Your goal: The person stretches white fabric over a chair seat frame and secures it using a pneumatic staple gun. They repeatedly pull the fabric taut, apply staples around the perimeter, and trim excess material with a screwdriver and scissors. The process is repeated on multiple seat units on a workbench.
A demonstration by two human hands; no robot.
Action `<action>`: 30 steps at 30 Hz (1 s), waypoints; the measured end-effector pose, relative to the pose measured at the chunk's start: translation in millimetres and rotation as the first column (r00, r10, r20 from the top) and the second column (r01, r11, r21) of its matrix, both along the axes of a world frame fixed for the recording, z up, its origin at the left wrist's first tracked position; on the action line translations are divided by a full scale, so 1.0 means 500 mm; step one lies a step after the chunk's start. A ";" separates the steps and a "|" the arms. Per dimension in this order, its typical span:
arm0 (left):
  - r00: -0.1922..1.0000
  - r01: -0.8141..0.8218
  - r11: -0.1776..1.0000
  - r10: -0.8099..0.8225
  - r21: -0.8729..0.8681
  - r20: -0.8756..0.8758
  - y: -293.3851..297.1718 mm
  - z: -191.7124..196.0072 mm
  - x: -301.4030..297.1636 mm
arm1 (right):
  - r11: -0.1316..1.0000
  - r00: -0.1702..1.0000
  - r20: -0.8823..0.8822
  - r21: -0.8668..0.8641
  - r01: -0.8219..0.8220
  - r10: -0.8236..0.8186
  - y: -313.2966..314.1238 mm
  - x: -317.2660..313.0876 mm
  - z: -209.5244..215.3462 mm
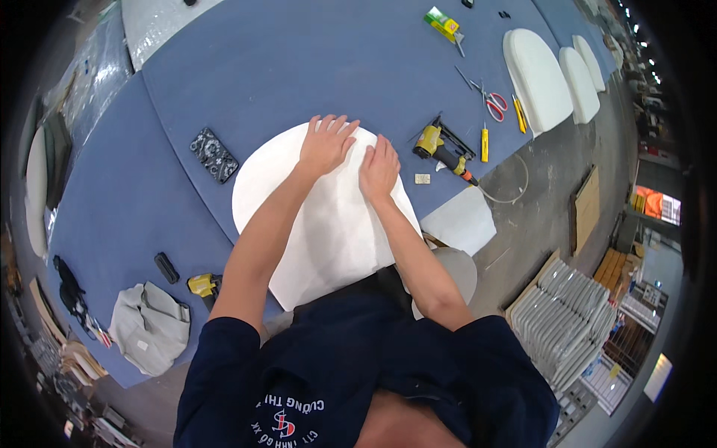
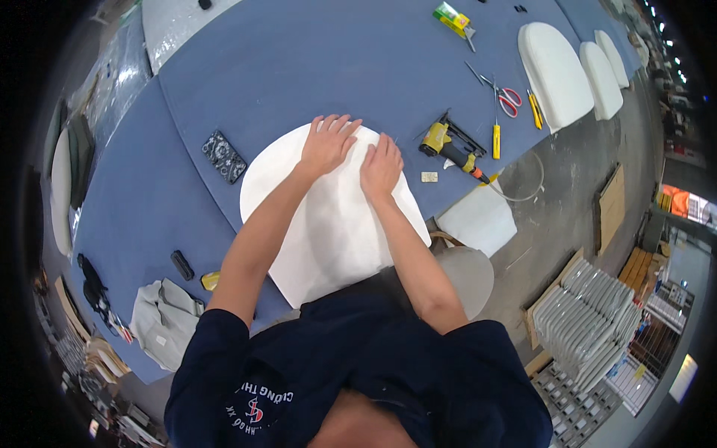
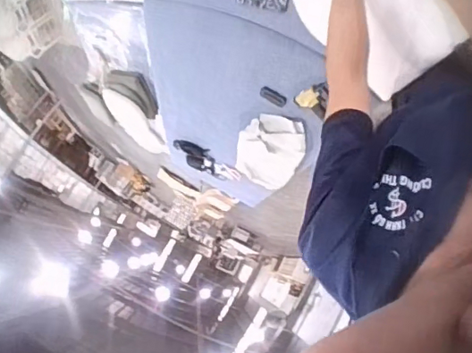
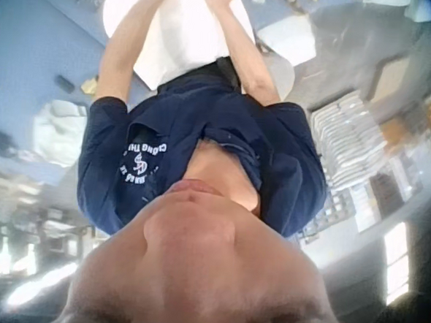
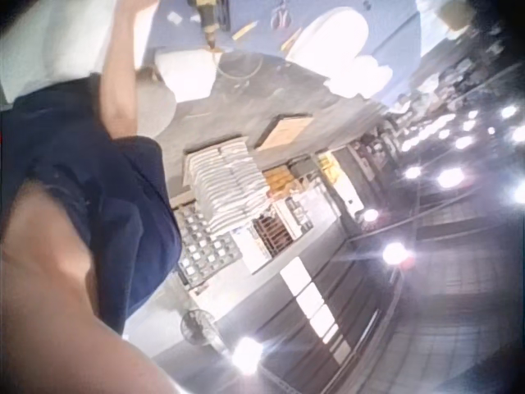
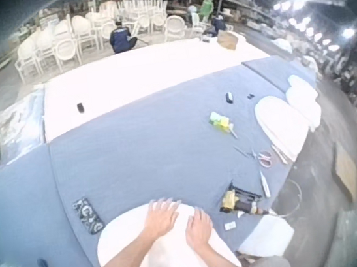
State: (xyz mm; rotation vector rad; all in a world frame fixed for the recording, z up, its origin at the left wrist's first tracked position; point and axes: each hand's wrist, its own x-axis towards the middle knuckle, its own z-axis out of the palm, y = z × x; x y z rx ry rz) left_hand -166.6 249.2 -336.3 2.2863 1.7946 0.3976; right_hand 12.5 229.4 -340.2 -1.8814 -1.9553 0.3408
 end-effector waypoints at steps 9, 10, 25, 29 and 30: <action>0.990 0.138 0.963 -0.136 -0.231 0.026 0.078 0.010 0.009 | 0.994 0.996 -0.003 -0.056 0.089 -0.089 0.015 -0.016 0.008; 0.987 0.146 0.971 -0.131 -0.190 0.090 0.085 0.004 0.008 | 0.993 0.994 -0.015 -0.054 0.106 -0.107 0.028 -0.019 0.006; 0.982 0.080 0.992 -0.061 -0.099 0.181 0.092 -0.011 0.060 | 0.978 0.978 -0.093 -0.112 0.175 -0.186 0.068 -0.023 -0.002; 0.991 0.033 0.997 -0.025 -0.064 0.131 0.104 -0.036 0.068 | 0.970 0.976 -0.082 0.121 0.209 -0.200 0.074 -0.026 -0.057; 0.995 0.033 0.992 -0.022 -0.120 0.098 0.107 -0.032 0.074 | 0.976 0.979 -0.060 0.087 0.201 -0.197 0.086 -0.027 -0.063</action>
